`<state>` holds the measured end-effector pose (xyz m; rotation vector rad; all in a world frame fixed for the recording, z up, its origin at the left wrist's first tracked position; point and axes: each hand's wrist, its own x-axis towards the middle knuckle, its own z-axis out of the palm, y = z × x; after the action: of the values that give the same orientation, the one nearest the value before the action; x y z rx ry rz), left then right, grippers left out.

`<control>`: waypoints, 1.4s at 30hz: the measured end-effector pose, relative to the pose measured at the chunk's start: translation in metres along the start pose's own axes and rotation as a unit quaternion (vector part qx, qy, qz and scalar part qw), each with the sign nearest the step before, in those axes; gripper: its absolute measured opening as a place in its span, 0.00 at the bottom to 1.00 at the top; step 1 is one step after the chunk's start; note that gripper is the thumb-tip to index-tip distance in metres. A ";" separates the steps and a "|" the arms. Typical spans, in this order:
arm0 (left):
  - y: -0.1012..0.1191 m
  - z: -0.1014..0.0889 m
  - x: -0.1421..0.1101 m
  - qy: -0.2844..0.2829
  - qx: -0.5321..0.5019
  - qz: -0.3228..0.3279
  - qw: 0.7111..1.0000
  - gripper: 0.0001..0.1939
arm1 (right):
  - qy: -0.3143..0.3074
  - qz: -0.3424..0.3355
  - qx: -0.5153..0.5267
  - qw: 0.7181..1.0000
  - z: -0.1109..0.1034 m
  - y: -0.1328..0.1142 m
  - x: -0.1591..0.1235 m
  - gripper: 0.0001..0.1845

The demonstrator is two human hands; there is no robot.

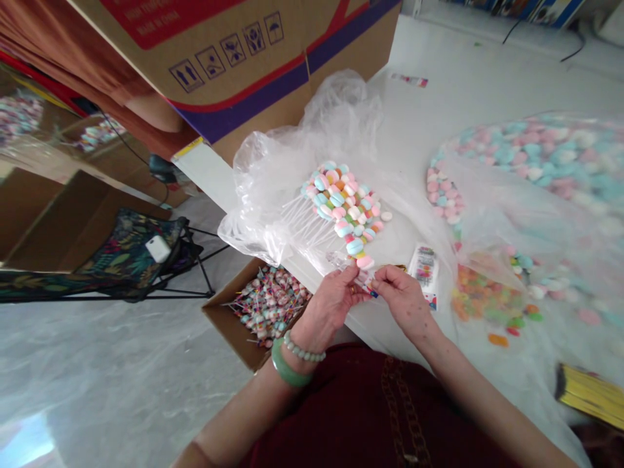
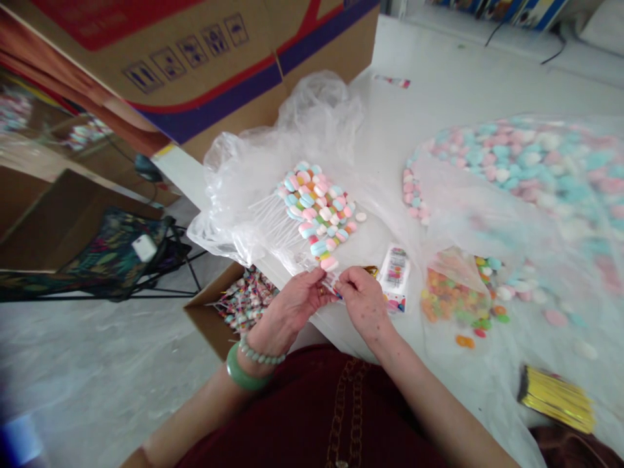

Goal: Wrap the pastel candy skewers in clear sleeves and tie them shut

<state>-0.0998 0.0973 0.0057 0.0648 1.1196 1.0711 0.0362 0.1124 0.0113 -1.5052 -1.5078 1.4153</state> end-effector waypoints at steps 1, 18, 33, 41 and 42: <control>0.000 0.000 0.001 0.002 -0.009 0.012 1.000 0.08 | 0.002 -0.004 0.011 1.000 -0.001 0.000 0.000 0.08; 0.026 -0.014 0.003 -0.103 -0.162 -0.038 0.981 0.14 | 0.117 -0.195 -0.208 0.951 -0.053 0.018 -0.061 0.09; 0.039 -0.021 0.005 -0.109 -0.128 -0.005 0.986 0.20 | 0.091 -0.215 -0.267 0.935 -0.052 0.030 -0.052 0.08; 0.040 -0.022 0.006 -0.084 -0.118 0.003 0.989 0.20 | 0.082 -0.226 -0.274 0.931 -0.053 0.030 -0.051 0.08; 0.040 -0.022 0.007 -0.086 -0.118 0.001 0.989 0.21 | 0.086 -0.230 -0.274 0.930 -0.053 0.030 -0.051 0.08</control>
<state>-0.1423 0.1135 0.0116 -0.0289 0.8327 1.1696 0.1056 0.0728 0.0118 -1.3894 -2.0741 0.5970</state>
